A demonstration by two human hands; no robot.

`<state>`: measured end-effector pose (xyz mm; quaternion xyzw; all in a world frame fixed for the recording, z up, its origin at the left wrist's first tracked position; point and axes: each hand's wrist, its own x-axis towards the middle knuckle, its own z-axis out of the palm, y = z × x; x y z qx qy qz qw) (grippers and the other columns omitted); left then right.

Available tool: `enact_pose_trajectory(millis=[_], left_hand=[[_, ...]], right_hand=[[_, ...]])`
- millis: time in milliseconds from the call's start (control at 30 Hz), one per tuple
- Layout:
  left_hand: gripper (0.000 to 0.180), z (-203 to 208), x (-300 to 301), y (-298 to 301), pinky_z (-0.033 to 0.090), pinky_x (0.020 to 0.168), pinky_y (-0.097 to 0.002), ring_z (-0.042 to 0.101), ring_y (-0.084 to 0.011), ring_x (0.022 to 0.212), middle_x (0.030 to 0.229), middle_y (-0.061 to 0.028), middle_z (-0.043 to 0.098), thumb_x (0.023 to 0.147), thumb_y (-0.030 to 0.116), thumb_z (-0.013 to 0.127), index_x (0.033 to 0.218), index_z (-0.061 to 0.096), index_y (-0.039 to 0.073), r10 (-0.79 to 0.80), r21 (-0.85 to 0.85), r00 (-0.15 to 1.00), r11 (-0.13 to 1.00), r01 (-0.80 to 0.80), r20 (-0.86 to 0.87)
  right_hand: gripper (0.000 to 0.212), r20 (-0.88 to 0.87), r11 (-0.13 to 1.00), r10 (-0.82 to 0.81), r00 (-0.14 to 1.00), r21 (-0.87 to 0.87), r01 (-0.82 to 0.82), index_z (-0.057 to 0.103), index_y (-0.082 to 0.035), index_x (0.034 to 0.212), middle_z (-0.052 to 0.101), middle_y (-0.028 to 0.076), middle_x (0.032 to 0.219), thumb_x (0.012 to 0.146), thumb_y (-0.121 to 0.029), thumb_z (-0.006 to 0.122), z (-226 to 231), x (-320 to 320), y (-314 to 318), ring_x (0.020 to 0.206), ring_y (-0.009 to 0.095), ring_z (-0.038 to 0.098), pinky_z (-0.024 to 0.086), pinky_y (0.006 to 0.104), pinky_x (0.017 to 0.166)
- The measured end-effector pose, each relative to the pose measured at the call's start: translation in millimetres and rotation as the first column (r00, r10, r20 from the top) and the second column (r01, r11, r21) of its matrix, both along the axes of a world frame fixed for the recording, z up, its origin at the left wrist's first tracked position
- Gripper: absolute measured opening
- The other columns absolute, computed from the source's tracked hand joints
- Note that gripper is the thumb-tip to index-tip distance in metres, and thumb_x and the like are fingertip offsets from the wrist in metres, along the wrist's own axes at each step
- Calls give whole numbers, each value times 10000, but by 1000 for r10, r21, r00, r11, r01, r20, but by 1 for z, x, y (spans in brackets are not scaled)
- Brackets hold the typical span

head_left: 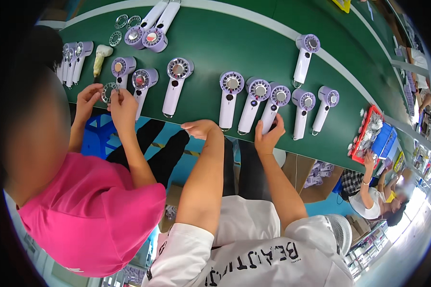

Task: Assembling portable handheld fans on a production line.

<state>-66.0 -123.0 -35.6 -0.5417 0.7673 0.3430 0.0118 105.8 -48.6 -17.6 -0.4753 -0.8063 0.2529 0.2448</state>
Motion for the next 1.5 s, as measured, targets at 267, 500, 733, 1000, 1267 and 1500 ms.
enact_pose_trajectory(millis=[267, 500, 733, 1000, 1267, 1500], left_hand=[[722, 18, -1, 6, 534, 907, -583, 631, -501, 1023, 1059, -272, 700, 1086, 491, 134, 1035, 656, -5, -29, 30, 999, 999, 28, 35], [747, 7, -5, 8, 557, 845, -583, 656, -494, 941, 939, -261, 710, 1090, 496, 145, 917, 665, -11, 9, -96, 1000, 995, -6, 30], [751, 1, -9, 6, 567, 805, -553, 676, -461, 901, 865, -227, 717, 1092, 505, 173, 806, 658, 9, 70, -132, 995, 989, -60, 71], [740, -1, -7, 7, 570, 775, -557, 678, -466, 873, 863, -227, 719, 1093, 501, 170, 842, 672, 18, 56, -152, 996, 987, -45, 69], [739, -17, -10, 2, 577, 695, -554, 692, -453, 798, 821, -228, 718, 1097, 485, 214, 772, 680, 12, 36, -266, 998, 964, -21, 51], [729, -13, -7, 8, 581, 705, -540, 696, -439, 785, 814, -222, 719, 1098, 474, 254, 748, 692, 8, 6, -303, 998, 953, 15, 69]], right_hand=[[740, -41, 998, -67, 997, -13, 66, 445, 48, 1406, 542, 155, 1103, 811, -240, 778, 0, -1, -5, 1027, 308, 439, 367, 434, 951], [524, 239, 981, 140, 961, 99, -167, 586, -147, 1411, 352, 245, 1531, 922, -308, 683, 75, -45, -22, 1370, 439, 334, 233, 542, 1098], [541, 315, 992, 121, 941, -7, -125, 532, -122, 1464, 333, 213, 1544, 969, -318, 626, 84, -68, -40, 1384, 409, 292, 215, 547, 1076], [627, 269, 985, 174, 947, -43, -169, 472, -51, 1492, 433, 183, 1399, 932, -251, 674, 84, -61, -40, 1239, 367, 386, 273, 486, 1017], [606, 323, 975, 205, 924, 16, -222, 493, -28, 1466, 562, 112, 1142, 929, -244, 673, 87, -63, -30, 1030, 298, 484, 313, 440, 915], [568, 274, 991, 129, 953, -51, -120, 532, 43, 1405, 621, 11, 831, 919, -206, 687, 90, -46, -16, 823, 228, 537, 364, 394, 782]])
